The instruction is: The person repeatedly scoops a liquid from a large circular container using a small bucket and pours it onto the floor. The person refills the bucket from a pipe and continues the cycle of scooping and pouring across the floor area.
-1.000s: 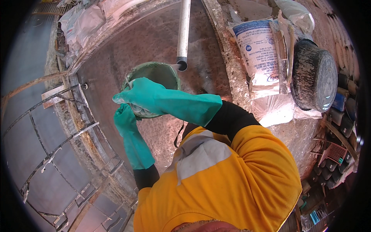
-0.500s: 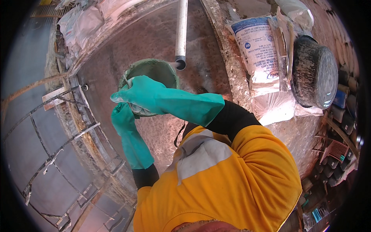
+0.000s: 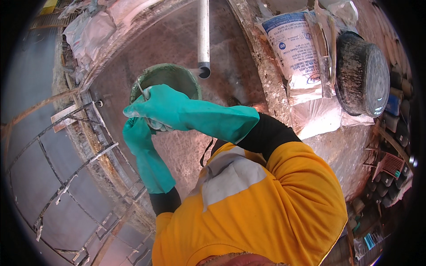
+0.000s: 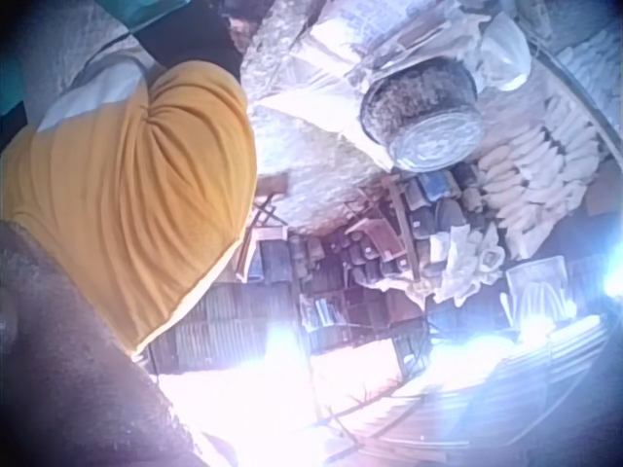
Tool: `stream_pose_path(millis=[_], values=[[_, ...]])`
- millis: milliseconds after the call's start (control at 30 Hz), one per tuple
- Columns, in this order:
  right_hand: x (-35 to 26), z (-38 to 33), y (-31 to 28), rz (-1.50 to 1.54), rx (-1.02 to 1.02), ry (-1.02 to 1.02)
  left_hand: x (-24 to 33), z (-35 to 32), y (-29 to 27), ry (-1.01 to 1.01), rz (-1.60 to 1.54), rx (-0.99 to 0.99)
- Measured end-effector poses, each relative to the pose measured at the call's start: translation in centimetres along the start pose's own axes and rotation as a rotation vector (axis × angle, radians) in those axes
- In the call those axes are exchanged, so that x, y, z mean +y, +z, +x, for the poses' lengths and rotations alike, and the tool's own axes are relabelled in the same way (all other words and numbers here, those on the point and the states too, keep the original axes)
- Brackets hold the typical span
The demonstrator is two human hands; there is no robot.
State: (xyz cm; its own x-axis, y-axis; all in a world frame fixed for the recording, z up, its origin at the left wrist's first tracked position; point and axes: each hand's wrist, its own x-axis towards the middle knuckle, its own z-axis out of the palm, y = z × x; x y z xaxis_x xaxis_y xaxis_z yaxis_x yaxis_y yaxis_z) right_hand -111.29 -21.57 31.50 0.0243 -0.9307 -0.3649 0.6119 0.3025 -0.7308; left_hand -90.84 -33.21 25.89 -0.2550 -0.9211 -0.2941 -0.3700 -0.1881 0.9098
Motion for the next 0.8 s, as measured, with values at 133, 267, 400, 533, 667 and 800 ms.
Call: stream_pose_path(millis=[133, 267, 400, 533, 667, 800], values=[[0.1, -0.2, -0.2, 0.046, 0.023, -0.044, 1.2, -0.5, 1.0, 0.042, 0.024, -0.015], [-0.2, -0.8, -0.2, 0.077, 0.049, -0.034, 2.2, -1.1, 1.8, 0.043, 0.094, 0.040], [0.0, -1.0, -0.4, 0.118, 0.034, -0.059, 3.3, -1.4, 2.6, 0.025, 0.127, 0.053], [-0.9, -2.1, -0.4, 0.133, 0.038, -0.046, 4.2, -1.7, 3.2, 0.038, 0.153, 0.081], [-0.7, -2.4, -0.5, 0.147, 0.045, -0.075, 5.0, -2.1, 3.9, 0.054, 0.166, 0.079], [-0.5, -2.7, -0.8, 0.157, 0.048, -0.094, 6.1, -2.8, 5.1, 0.091, 0.183, 0.056]])
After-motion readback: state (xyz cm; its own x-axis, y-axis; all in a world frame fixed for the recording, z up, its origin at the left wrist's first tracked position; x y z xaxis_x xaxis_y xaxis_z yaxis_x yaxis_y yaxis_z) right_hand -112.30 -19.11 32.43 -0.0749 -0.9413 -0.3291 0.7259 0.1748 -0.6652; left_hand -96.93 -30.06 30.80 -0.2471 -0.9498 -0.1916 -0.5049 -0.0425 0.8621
